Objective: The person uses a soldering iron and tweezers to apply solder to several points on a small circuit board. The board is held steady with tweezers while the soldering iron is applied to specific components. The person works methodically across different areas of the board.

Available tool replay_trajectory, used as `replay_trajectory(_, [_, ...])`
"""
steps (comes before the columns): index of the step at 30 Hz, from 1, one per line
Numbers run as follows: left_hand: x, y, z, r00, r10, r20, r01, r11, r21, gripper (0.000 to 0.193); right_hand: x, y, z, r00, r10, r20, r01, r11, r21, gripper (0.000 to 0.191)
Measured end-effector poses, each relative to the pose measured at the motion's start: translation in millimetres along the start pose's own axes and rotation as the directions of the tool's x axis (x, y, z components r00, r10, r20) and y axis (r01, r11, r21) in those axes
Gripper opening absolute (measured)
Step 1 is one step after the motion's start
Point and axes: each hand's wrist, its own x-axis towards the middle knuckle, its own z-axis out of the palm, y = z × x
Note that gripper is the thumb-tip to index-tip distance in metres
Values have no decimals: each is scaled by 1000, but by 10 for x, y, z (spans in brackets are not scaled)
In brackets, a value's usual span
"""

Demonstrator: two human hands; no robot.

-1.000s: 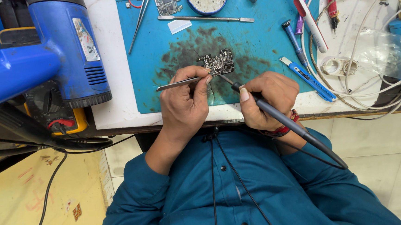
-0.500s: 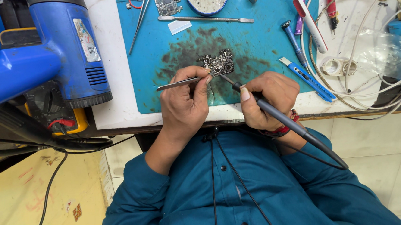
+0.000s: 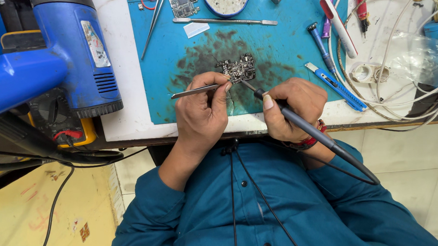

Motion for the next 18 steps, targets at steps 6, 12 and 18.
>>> replay_trajectory(6, [1,-1,-9,1000,-11,2,11,1000,2,11,-1,11,12,1000,-7,-4,7,1000,6,11])
replay_trajectory(12, [-7,-6,0,1000,10,-5,-10,1000,2,11,-9,11,1,1000,6,-4,-6,1000,4,11])
replay_trajectory(18, [-9,-14,-1,1000,4,-6,-4,1000,-6,11,-7,13,0,1000,1,-5,-1,1000,5,10])
